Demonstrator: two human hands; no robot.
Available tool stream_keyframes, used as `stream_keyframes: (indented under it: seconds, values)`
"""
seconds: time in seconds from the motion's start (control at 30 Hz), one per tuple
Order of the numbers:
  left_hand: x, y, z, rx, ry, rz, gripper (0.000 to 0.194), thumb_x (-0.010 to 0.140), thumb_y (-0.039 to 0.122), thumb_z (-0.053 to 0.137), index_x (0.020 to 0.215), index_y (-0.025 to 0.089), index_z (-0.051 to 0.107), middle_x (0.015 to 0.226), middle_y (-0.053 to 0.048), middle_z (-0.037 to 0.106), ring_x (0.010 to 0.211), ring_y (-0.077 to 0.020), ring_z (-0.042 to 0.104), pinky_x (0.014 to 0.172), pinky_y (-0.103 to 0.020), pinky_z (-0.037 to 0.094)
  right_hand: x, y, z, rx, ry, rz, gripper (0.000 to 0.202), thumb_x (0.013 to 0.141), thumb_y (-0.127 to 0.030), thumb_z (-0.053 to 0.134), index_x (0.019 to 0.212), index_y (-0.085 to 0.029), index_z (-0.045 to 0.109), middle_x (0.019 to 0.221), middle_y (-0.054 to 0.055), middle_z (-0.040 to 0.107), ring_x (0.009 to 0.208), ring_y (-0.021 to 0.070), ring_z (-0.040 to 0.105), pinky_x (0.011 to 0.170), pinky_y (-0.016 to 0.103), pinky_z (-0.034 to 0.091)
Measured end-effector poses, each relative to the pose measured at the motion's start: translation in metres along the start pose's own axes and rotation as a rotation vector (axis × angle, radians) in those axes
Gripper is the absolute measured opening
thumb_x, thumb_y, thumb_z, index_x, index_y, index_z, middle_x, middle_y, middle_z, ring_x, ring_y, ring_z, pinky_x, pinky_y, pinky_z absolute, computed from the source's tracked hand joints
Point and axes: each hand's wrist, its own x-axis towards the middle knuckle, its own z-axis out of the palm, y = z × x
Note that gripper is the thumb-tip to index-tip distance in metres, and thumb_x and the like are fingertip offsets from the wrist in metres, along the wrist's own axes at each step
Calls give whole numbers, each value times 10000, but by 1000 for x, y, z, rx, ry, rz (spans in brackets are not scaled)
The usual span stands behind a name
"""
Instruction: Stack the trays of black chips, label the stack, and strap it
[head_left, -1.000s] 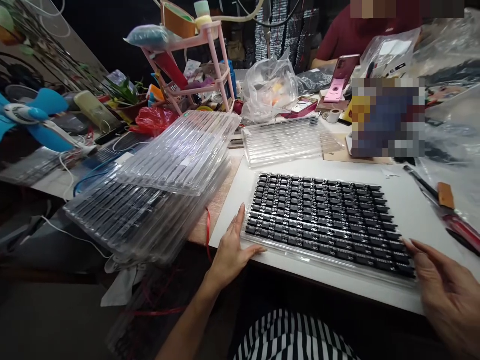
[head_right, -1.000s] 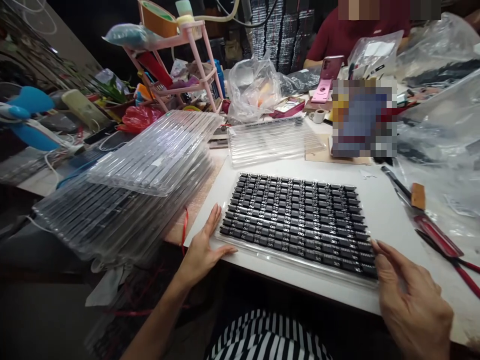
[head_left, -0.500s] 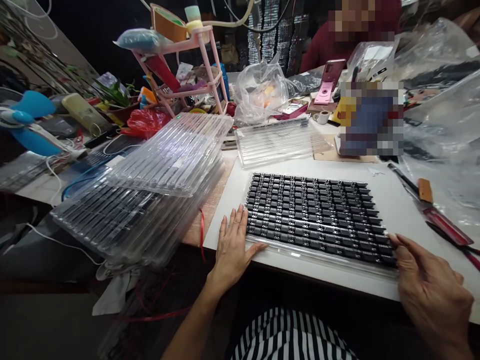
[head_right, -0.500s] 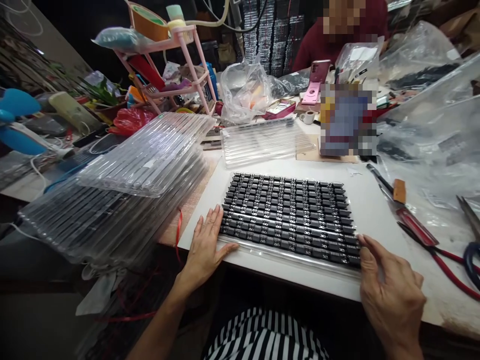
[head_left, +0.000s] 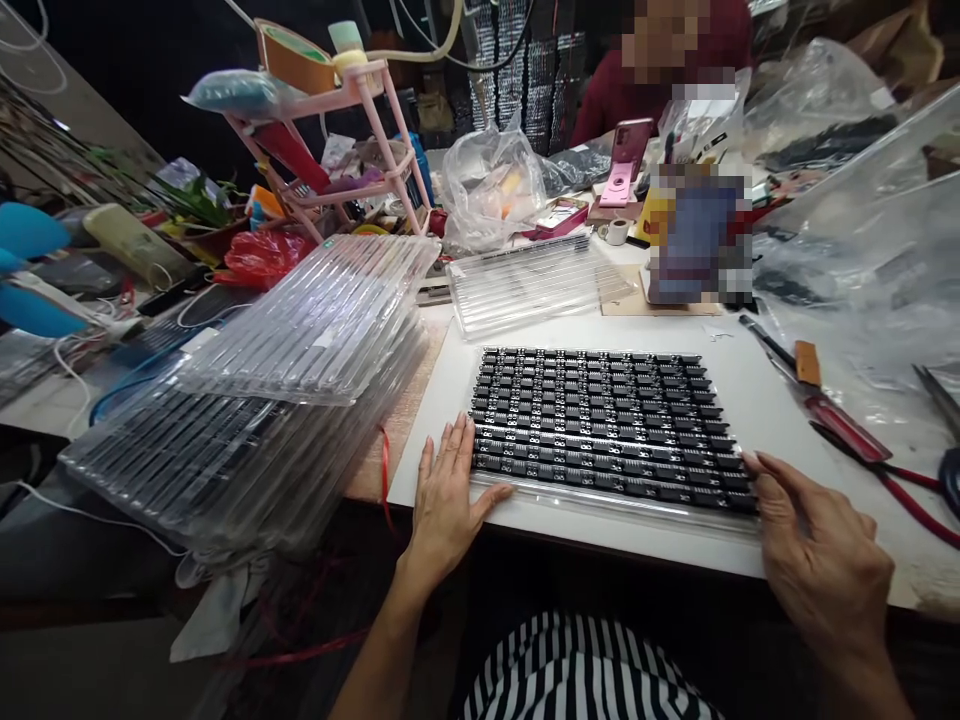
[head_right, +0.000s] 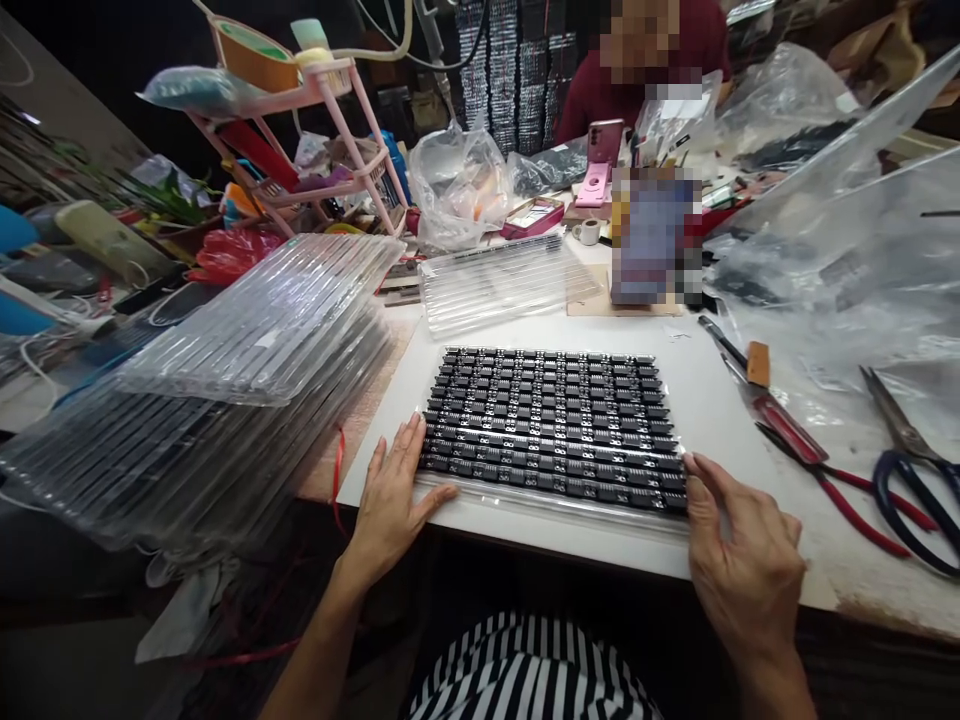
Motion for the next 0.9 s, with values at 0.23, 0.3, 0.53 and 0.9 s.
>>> stream_keyframes:
  seconds: [0.23, 0.3, 0.53, 0.9]
  values:
    - [-1, -2, 3, 42, 20, 29, 852, 866, 587, 437, 1505, 160, 70, 1513, -174, 301, 1413, -281, 255, 1136, -512, 205, 0, 0, 0, 42, 4, -6, 316, 916, -368, 493, 1110, -183, 660, 1014, 98, 711, 873, 216, 656, 847, 356, 440]
    - [-1, -3, 4, 48, 31, 38, 849, 866, 584, 442, 1505, 166, 70, 1509, -176, 311, 1408, -281, 268, 1133, -515, 213, -1, 0, 0, 66, -4, -4, 310, 921, -351, 491, 1120, -178, 654, 1022, 99, 708, 879, 214, 649, 853, 369, 439]
    - [1, -2, 2, 24, 44, 32, 841, 859, 570, 475, 1504, 201, 83, 1511, -174, 309, 1402, -277, 284, 1125, -523, 235, -1, 0, -1, 125, 4, -30, 252, 912, -278, 520, 1094, -163, 652, 1003, 96, 703, 868, 198, 632, 844, 370, 430]
    - [3, -5, 3, -40, 90, -3, 874, 814, 617, 512, 1501, 235, 128, 1516, -167, 302, 1399, -304, 284, 1129, -538, 222, 0, 5, -4, 170, 22, -26, 228, 900, -213, 507, 1092, -183, 628, 928, 59, 716, 825, 181, 627, 803, 350, 424]
